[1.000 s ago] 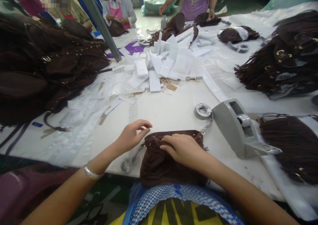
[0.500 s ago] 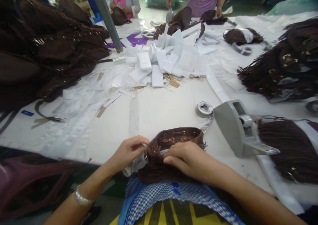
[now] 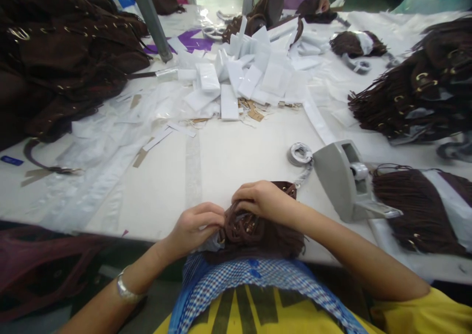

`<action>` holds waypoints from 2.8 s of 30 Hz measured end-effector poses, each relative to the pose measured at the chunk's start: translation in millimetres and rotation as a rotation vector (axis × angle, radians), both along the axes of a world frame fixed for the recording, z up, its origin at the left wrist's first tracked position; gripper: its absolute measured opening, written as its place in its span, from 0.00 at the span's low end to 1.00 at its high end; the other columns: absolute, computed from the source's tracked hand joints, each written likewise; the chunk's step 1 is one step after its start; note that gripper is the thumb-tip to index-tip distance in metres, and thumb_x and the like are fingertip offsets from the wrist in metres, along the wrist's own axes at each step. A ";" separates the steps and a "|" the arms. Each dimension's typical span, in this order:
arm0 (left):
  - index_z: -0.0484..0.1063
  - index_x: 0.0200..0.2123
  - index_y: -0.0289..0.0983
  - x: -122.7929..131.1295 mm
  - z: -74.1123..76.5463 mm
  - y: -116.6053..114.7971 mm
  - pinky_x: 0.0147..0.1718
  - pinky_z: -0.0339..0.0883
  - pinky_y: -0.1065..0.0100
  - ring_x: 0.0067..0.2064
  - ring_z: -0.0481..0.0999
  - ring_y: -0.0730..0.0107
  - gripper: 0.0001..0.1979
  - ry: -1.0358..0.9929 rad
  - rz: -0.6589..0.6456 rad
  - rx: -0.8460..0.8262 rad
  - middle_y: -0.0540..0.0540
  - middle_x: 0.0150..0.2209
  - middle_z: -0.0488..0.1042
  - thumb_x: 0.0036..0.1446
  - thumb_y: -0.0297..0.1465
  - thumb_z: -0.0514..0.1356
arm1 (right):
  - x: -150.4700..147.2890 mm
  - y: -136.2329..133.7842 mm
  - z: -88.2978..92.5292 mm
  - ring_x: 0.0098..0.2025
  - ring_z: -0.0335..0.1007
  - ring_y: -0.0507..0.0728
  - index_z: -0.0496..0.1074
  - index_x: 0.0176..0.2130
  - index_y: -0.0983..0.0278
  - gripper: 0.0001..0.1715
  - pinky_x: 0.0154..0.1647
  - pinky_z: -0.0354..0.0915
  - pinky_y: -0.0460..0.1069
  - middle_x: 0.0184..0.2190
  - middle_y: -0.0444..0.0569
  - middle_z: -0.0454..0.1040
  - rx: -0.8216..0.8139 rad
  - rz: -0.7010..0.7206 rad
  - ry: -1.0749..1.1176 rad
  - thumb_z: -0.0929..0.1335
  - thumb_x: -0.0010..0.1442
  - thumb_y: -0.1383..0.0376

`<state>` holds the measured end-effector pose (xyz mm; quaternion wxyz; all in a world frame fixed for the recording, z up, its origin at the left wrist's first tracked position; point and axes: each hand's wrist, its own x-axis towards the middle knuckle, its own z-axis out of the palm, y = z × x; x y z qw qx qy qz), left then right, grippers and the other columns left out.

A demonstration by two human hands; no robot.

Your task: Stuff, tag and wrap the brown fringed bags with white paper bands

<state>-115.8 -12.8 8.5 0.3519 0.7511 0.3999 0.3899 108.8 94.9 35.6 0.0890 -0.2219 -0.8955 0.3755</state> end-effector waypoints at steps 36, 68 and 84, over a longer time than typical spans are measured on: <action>0.74 0.51 0.46 14.1 27.2 103.7 0.47 0.72 0.71 0.51 0.78 0.68 0.20 0.556 -0.564 0.225 0.51 0.60 0.72 0.61 0.20 0.56 | -0.4 -80.7 17.1 0.24 0.60 0.49 0.66 0.22 0.63 0.07 0.28 0.58 0.45 0.21 0.42 0.67 -0.028 -0.373 0.175 0.66 0.49 0.72; 0.78 0.43 0.41 -2.5 28.1 85.5 0.35 0.65 0.73 0.36 0.78 0.67 0.21 0.523 -0.436 -0.325 0.48 0.37 0.81 0.50 0.48 0.68 | 57.2 -22.5 17.4 0.38 0.71 0.57 0.77 0.41 0.64 0.22 0.43 0.61 0.52 0.35 0.50 0.79 -0.012 -0.166 -0.038 0.62 0.68 0.51; 0.61 0.64 0.45 -8.7 25.7 79.4 0.55 0.68 0.58 0.57 0.73 0.57 0.37 0.492 -0.107 -0.075 0.42 0.59 0.72 0.53 0.44 0.67 | 74.4 -2.1 -12.5 0.51 0.71 0.58 0.72 0.53 0.62 0.17 0.55 0.64 0.55 0.49 0.54 0.77 0.126 -0.415 0.153 0.65 0.68 0.60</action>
